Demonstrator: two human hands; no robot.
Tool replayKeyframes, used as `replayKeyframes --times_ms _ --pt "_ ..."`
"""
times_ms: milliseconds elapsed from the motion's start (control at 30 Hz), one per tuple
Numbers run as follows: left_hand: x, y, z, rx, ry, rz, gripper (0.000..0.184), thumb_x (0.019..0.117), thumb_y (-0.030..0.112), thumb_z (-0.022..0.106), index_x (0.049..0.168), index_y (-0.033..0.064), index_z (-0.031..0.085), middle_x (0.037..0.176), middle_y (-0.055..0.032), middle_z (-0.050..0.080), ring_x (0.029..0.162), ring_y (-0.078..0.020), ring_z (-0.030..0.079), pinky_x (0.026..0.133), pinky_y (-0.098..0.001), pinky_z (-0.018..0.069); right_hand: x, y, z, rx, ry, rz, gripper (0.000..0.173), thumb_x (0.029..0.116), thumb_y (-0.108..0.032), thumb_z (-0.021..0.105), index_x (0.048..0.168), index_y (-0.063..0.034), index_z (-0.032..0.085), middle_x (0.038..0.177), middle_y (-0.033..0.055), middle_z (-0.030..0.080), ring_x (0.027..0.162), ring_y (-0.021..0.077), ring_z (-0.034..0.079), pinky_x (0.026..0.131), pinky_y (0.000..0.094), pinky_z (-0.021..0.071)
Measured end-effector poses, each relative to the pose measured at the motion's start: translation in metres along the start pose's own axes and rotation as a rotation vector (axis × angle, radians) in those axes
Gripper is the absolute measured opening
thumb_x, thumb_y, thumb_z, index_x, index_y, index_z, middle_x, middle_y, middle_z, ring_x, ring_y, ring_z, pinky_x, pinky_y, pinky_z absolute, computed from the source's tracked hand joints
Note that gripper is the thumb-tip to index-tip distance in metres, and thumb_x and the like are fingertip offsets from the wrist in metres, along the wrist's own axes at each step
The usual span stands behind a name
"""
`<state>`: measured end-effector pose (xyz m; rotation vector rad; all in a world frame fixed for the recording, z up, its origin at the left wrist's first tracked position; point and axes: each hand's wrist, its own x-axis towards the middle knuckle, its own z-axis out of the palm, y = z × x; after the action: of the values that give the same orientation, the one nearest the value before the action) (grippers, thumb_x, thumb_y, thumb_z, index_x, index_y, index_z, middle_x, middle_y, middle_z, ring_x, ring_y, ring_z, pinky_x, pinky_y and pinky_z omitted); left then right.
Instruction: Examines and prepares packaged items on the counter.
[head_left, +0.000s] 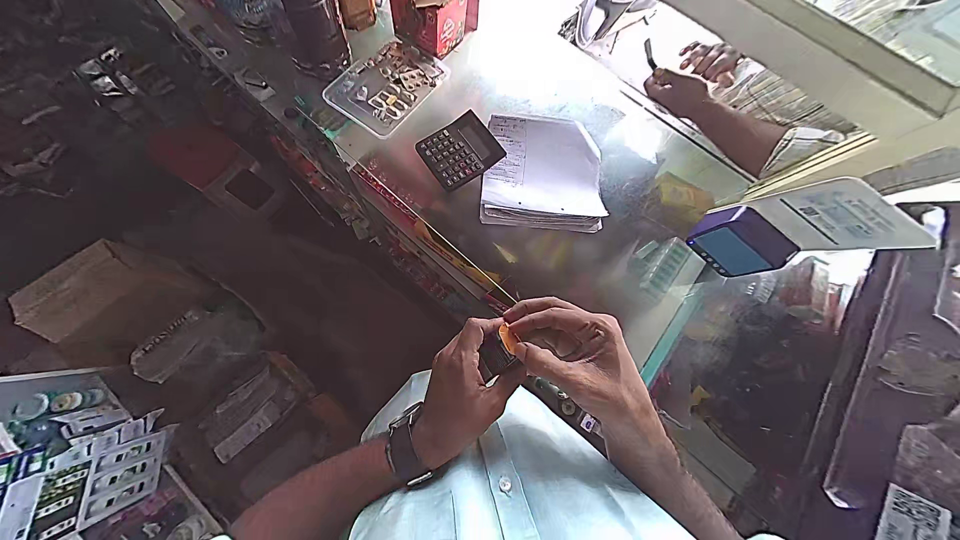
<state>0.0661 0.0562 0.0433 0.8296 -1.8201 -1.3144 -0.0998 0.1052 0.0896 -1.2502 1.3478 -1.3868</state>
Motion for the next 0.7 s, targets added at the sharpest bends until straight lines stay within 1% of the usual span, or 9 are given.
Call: replayKeyframes --times_ms 67,133,200,300,367,433,567,633,700 --pt "-0.001 0.0 0.0 0.08 -0.01 -0.027 0.047 0.0898 0.031 0.076 0.122 0.0002 0.063 0.109 -0.0055 0.072 0.098 -0.0063 0.068 0.086 -0.0247 0.0582 -0.003 0.0 0.004 -0.058 0.047 0.013 0.016 0.0871 -0.005 0.069 0.099 0.0033 0.075 0.113 0.0134 0.072 0.097 0.0162 0.073 0.084 0.0284 0.0636" --pt "-0.002 0.0 0.002 0.14 -0.016 -0.032 0.048 0.0904 0.034 0.076 0.124 0.0016 0.064 0.112 -0.006 0.072 0.102 -0.0089 0.068 0.089 -0.028 0.058 -0.005 -0.001 0.006 -0.099 0.075 0.013 0.017 0.0884 -0.005 0.065 0.099 0.0028 0.076 0.112 0.0135 0.074 0.098 0.0159 0.073 0.084 0.0278 0.0635" --pt "-0.003 0.001 0.003 0.193 -0.004 -0.021 0.048 0.0918 0.037 0.073 0.124 0.0024 0.064 0.114 -0.0074 0.071 0.103 -0.0119 0.068 0.088 -0.0304 0.0579 -0.007 -0.002 0.008 -0.117 0.088 0.019 0.015 0.09 -0.006 0.067 0.098 0.0023 0.076 0.112 0.0133 0.074 0.098 0.0158 0.074 0.083 0.0273 0.064" --pt "-0.003 0.003 0.004 0.235 -0.005 -0.043 0.048 0.0916 0.037 0.072 0.125 0.0039 0.064 0.114 -0.0075 0.071 0.1 -0.0139 0.069 0.083 -0.0329 0.0584 -0.008 -0.001 0.012 -0.151 0.142 0.016 0.011 0.0868 -0.004 0.071 0.095 0.0016 0.076 0.107 0.0117 0.075 0.091 0.0139 0.075 0.078 0.0258 0.0651" --pt "-0.003 0.003 0.004 0.237 -0.014 -0.055 0.048 0.091 0.038 0.073 0.125 0.0054 0.064 0.112 -0.0058 0.071 0.097 -0.0132 0.068 0.08 -0.0335 0.0586 -0.01 -0.001 0.012 -0.138 0.19 0.022 0.011 0.0858 -0.001 0.069 0.094 0.002 0.075 0.104 0.0111 0.076 0.085 0.0122 0.075 0.074 0.0244 0.0644" --pt "-0.003 0.003 0.005 0.237 -0.025 -0.059 0.047 0.0914 0.038 0.073 0.126 0.0066 0.064 0.114 -0.0044 0.071 0.098 -0.0129 0.069 0.08 -0.0337 0.0589 -0.01 -0.002 0.012 -0.133 0.232 0.024 0.009 0.0863 0.0 0.068 0.093 0.0014 0.074 0.1 0.0093 0.077 0.08 0.0094 0.074 0.069 0.0219 0.0624" --pt "-0.003 0.004 0.005 0.255 -0.038 -0.04 0.047 0.0915 0.036 0.072 0.126 0.0061 0.065 0.115 -0.0061 0.071 0.101 -0.0154 0.069 0.082 -0.0348 0.0588 -0.011 -0.001 0.012 -0.196 0.229 0.011 0.004 0.0843 -0.003 0.07 0.085 -0.0003 0.073 0.101 0.0093 0.075 0.084 0.0097 0.073 0.071 0.0214 0.0634" --pt "-0.003 0.004 0.005 0.264 -0.042 -0.041 0.047 0.0917 0.037 0.072 0.126 0.0063 0.064 0.115 -0.0063 0.071 0.101 -0.0164 0.069 0.081 -0.0359 0.0588 -0.013 -0.004 0.01 -0.239 0.187 0.019 0.008 0.088 -0.007 0.07 0.085 -0.0016 0.074 0.105 0.009 0.074 0.088 0.0086 0.073 0.073 0.0203 0.063" --pt "-0.002 0.003 0.005 0.27 -0.052 -0.056 0.047 0.0925 0.037 0.071 0.127 0.0055 0.064 0.116 -0.0076 0.071 0.103 -0.0184 0.069 0.082 -0.0381 0.0591 -0.017 -0.007 0.009 -0.326 0.104 0.021 0.018 0.0974 -0.018 0.067 0.089 -0.0043 0.077 0.113 0.0079 0.072 0.096 0.0066 0.071 0.078 0.019 0.0613"
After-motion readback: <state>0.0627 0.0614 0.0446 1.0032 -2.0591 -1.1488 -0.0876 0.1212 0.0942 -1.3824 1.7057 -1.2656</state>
